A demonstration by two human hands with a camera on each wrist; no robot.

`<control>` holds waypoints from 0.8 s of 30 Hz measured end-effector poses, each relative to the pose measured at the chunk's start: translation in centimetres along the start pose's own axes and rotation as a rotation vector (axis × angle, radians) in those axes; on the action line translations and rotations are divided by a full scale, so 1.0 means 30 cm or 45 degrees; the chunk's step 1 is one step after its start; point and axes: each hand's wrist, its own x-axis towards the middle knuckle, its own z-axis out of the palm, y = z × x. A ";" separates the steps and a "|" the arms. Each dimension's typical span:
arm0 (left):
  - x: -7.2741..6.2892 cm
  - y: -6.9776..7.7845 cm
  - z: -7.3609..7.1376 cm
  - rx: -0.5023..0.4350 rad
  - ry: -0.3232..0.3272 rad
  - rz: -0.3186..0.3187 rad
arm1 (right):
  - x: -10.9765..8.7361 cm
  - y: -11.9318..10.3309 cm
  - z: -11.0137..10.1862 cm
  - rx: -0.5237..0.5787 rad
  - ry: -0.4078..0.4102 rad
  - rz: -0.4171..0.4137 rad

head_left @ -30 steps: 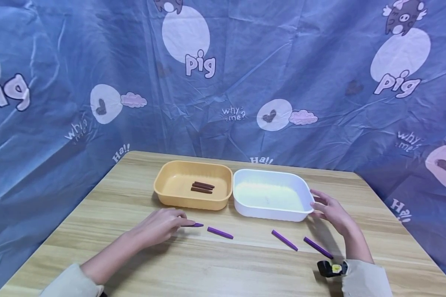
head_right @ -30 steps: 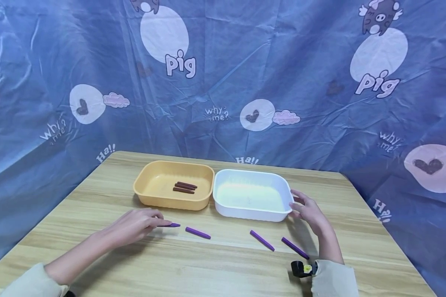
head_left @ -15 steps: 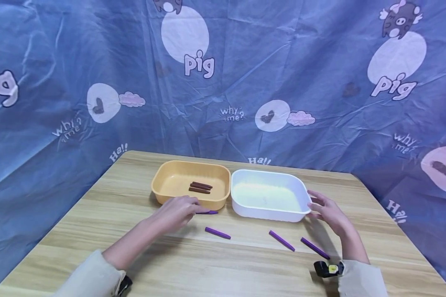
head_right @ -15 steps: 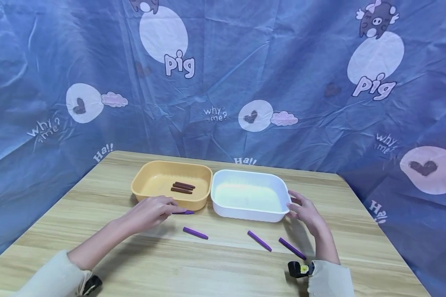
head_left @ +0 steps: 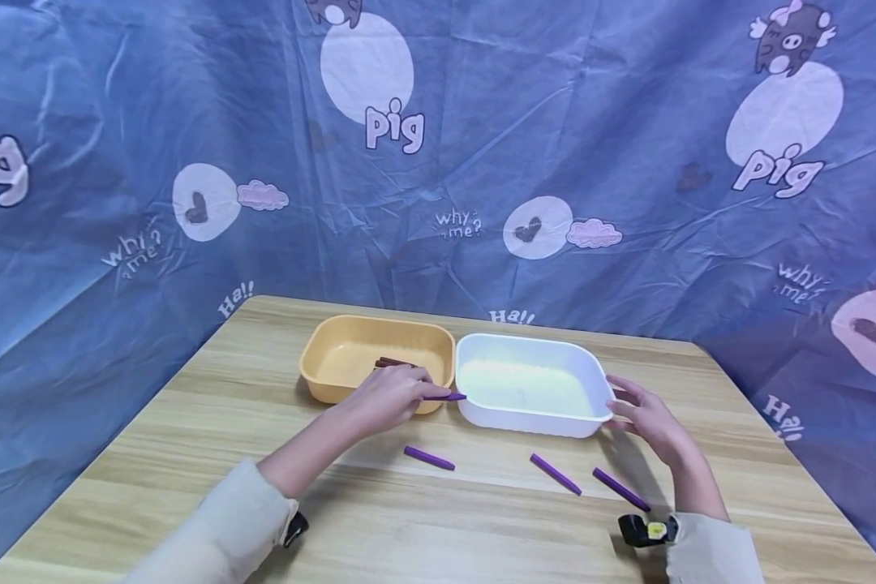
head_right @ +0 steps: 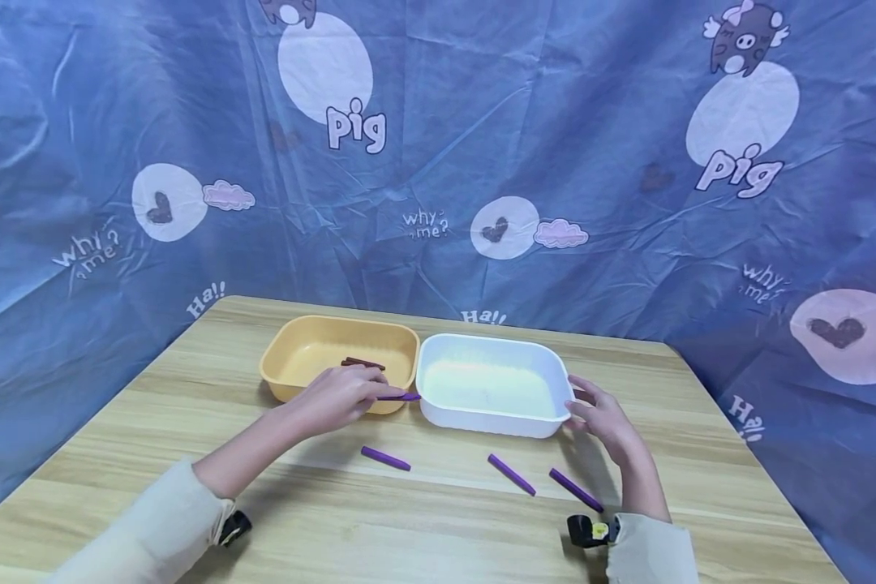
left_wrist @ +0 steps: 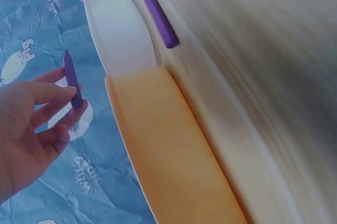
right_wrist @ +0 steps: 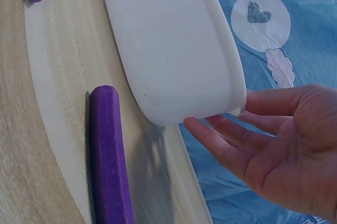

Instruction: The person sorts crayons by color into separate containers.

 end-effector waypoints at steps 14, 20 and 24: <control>0.176 0.022 0.031 -0.006 -0.109 -0.067 | 0.002 0.007 0.000 0.003 -0.003 -0.009; 0.243 0.023 0.050 0.051 -0.140 -0.087 | 0.003 0.009 0.000 0.003 -0.007 -0.010; 0.286 0.021 0.071 0.088 -0.193 -0.118 | -0.001 0.010 -0.002 -0.002 -0.004 -0.017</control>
